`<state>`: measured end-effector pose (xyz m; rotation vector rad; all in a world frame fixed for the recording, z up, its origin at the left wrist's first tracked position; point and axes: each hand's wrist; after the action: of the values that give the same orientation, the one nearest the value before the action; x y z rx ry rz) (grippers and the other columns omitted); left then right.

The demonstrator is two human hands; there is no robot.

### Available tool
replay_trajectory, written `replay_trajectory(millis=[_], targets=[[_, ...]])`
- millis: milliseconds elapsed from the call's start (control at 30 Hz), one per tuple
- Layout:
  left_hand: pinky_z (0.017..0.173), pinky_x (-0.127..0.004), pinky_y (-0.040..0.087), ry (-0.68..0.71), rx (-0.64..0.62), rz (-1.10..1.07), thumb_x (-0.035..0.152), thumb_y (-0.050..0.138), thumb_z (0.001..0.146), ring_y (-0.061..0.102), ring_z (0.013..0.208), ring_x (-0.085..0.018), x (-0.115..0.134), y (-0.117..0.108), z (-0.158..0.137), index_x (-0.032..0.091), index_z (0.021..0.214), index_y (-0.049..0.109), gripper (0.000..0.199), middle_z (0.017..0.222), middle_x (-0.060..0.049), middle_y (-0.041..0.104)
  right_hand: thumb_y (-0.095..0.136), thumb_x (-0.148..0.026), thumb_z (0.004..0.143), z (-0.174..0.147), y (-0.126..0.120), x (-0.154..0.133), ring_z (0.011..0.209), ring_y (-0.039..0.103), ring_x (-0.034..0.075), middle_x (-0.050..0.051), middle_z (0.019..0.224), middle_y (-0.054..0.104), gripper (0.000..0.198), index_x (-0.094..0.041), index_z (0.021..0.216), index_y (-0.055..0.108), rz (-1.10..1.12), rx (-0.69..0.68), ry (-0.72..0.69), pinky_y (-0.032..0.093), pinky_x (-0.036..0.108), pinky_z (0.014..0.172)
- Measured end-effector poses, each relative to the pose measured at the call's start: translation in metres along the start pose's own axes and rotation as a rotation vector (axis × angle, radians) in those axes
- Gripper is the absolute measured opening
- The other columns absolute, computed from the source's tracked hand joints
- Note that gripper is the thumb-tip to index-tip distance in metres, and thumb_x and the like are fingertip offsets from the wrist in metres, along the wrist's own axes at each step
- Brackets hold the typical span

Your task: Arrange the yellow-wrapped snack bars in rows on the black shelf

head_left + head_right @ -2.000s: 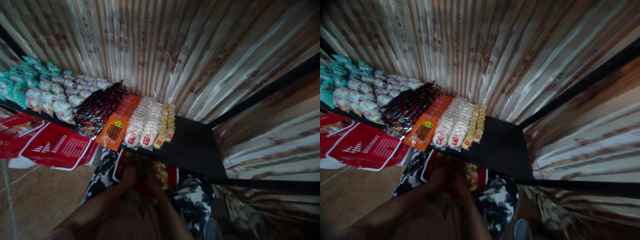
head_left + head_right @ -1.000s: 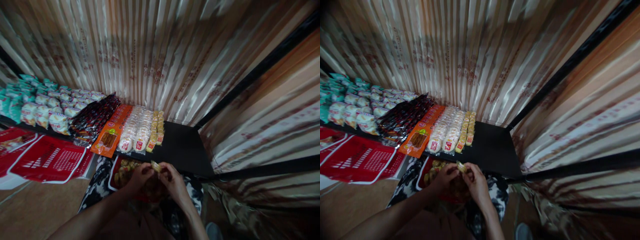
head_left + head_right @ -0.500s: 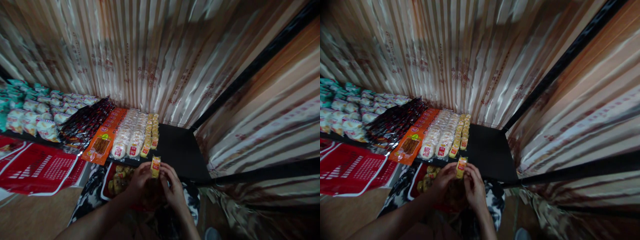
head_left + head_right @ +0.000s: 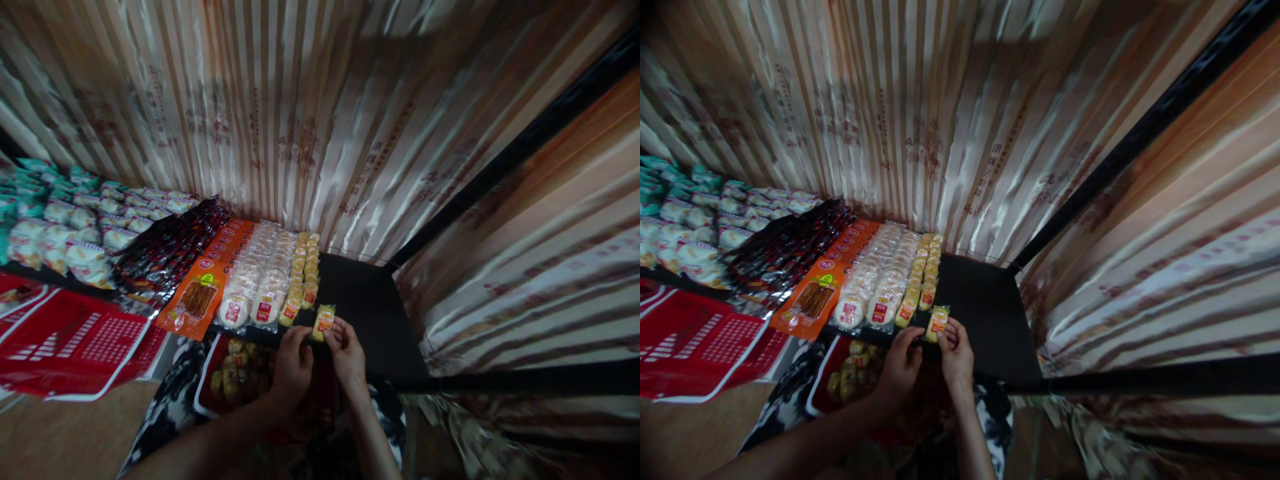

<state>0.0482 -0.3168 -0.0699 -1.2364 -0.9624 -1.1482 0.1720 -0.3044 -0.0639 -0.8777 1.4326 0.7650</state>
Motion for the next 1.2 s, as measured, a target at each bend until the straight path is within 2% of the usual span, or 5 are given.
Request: replay_trajectory(millis=[467,867,1033,1133,1200], targets=[[0.112,-0.04,0.027,-0.014,-0.113,0.074,0.012,0.036,0.078,0.038,0.129,-0.022,-0.004,0.009,0.017,0.006,0.128,0.048,0.051,0.136,-0.014,0.045,0.056,-0.038,0.073,0.031,0.032,0.015,0.084,0.063,0.017,0.007,0.095,0.066,0.035,-0.018,0.103,0.055,-0.188,-0.118,-0.073,0.051,0.032,0.08],[0.113,-0.041,0.025,0.014,-0.087,0.023,0.014,0.037,0.08,0.037,0.13,-0.02,-0.016,0.012,0.016,0.014,0.128,0.048,0.049,0.139,-0.011,0.043,0.051,-0.044,0.076,0.024,0.037,0.012,0.089,0.062,0.019,0.012,0.104,0.062,0.046,-0.015,0.111,0.057,-0.38,-0.083,-0.15,0.051,0.034,0.081],[0.107,-0.041,0.033,0.056,-0.063,0.062,0.011,0.037,0.079,0.045,0.122,-0.021,-0.011,0.003,0.007,0.014,0.119,0.053,0.043,0.129,-0.012,0.051,0.055,-0.048,0.075,0.006,0.038,0.008,0.096,0.059,0.02,0.014,0.112,0.057,0.052,-0.014,0.114,0.054,-0.299,0.064,-0.157,0.05,0.031,0.079],[0.095,-0.036,0.044,0.058,-0.101,0.107,0.011,0.036,0.08,0.056,0.103,-0.019,-0.004,-0.012,-0.007,0.014,0.105,0.058,0.034,0.106,-0.011,0.061,0.051,-0.047,0.08,-0.018,0.033,0.006,0.081,0.059,0.015,0.008,0.093,0.062,0.045,-0.015,0.111,0.053,-0.213,0.148,-0.154,0.048,0.027,0.072],[0.088,-0.031,0.046,0.038,-0.171,0.122,0.012,0.035,0.081,0.058,0.092,-0.017,-0.006,-0.023,-0.02,0.016,0.095,0.06,0.029,0.094,-0.008,0.062,0.047,-0.047,0.083,-0.038,0.029,0.008,0.066,0.056,0.012,0.002,0.075,0.06,0.037,-0.016,0.102,0.056,-0.185,0.083,-0.162,0.046,0.023,0.063]])
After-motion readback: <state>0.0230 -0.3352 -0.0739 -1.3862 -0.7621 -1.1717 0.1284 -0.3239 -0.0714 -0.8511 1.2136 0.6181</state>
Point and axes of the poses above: each hand's wrist, its own z-axis towards the middle knuckle, its own y-axis out of the palm, x = y × z
